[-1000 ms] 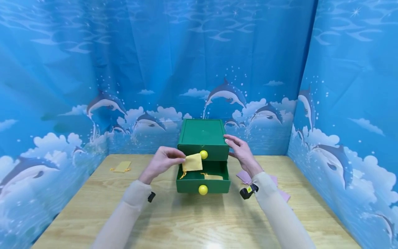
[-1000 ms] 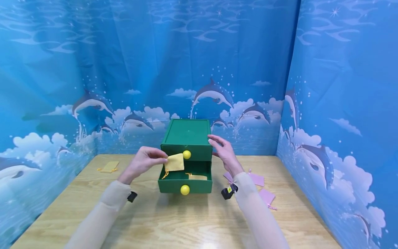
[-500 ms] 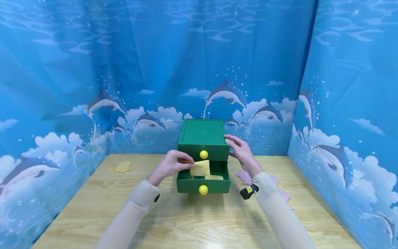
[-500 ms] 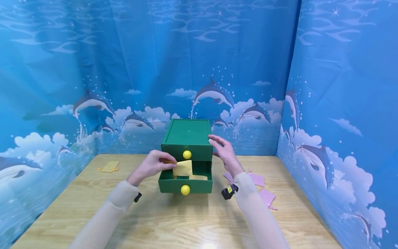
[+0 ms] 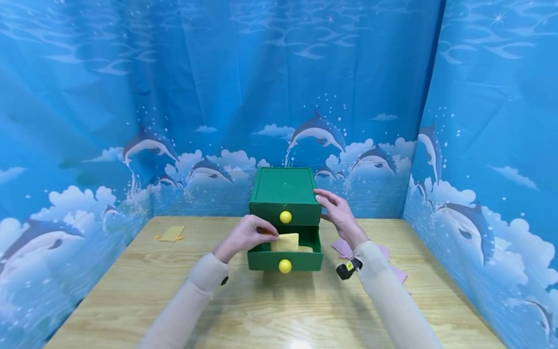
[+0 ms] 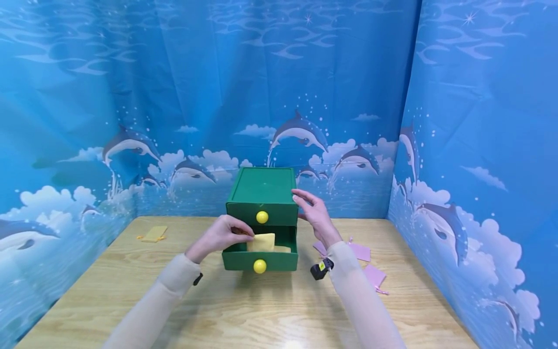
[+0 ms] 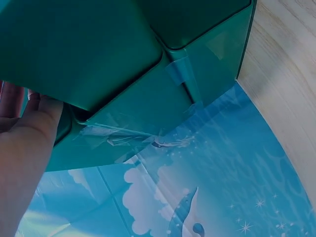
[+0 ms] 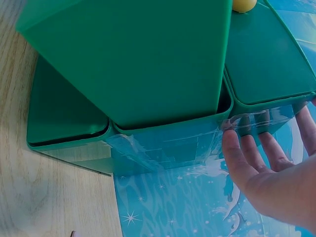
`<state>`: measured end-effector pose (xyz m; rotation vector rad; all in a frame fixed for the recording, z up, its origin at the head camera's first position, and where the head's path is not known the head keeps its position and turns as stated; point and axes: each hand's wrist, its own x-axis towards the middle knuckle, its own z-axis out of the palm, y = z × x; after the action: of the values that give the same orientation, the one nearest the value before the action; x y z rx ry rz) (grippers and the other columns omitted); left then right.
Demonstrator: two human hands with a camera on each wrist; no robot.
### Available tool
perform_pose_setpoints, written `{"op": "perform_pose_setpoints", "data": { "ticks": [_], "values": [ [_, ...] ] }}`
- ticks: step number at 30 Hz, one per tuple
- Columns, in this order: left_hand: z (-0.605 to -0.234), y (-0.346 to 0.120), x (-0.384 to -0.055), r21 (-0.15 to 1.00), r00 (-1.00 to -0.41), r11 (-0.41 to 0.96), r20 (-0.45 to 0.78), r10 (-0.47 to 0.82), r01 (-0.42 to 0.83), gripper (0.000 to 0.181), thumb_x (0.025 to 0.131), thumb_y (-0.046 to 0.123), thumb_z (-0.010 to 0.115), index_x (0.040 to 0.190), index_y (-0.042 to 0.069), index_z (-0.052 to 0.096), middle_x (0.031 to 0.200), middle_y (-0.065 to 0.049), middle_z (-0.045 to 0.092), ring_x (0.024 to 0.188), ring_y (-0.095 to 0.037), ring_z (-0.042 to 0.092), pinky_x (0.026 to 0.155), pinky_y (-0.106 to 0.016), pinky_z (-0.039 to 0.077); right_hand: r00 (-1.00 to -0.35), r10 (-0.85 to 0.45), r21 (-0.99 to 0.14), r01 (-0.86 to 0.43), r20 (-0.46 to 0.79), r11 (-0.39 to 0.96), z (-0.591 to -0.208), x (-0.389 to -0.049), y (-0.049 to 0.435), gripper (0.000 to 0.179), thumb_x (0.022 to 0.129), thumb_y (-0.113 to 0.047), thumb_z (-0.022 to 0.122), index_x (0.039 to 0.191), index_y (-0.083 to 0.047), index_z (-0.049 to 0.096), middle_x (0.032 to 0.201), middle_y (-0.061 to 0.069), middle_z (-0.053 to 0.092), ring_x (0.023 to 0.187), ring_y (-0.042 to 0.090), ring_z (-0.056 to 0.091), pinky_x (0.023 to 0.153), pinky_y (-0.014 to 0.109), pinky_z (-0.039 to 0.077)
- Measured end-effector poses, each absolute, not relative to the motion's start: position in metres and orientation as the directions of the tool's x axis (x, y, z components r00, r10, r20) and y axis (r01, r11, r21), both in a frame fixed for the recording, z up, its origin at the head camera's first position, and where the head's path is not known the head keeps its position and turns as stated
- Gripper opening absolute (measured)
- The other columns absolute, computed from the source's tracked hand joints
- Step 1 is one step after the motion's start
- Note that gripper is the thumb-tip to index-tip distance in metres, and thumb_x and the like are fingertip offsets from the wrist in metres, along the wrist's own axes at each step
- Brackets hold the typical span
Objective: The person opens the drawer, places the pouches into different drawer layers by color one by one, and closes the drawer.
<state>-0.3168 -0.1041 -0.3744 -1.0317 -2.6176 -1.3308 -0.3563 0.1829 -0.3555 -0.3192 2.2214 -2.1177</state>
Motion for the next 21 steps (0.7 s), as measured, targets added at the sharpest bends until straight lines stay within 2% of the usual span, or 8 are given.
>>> {"op": "perform_pose_setpoints", "data": {
  "ticks": [11,21],
  "values": [
    [-0.3751,-0.1008,-0.3186,0.676,-0.764,0.444,0.284,0.579,0.588,0.006,0.086,0.014,0.076,0.09,0.016,0.079,0.087,0.003,0.074,0.071,-0.011,0.064,0.065,-0.026,0.055,-0.978,-0.183,-0.993,-0.109,0.099,0.044,-0.3548,-0.356,0.1827,0.047,0.1,-0.038,0.056,0.143,-0.02,0.051,0.154,0.003,0.04,0.142,0.028,0.035,0.11,0.054,0.039],
    [-0.3801,-0.1009,-0.3188,0.641,-0.746,0.44,0.337,0.574,0.628,0.011,0.086,0.013,0.075,0.097,0.009,0.079,0.094,0.0,0.076,0.076,-0.007,0.064,0.067,-0.023,0.055,-0.978,-0.186,-0.994,-0.099,0.091,0.034,-0.3544,-0.3548,0.1824,0.047,0.1,-0.038,0.055,0.143,-0.02,0.051,0.154,0.003,0.039,0.141,0.027,0.036,0.11,0.053,0.039]
  ]
}}
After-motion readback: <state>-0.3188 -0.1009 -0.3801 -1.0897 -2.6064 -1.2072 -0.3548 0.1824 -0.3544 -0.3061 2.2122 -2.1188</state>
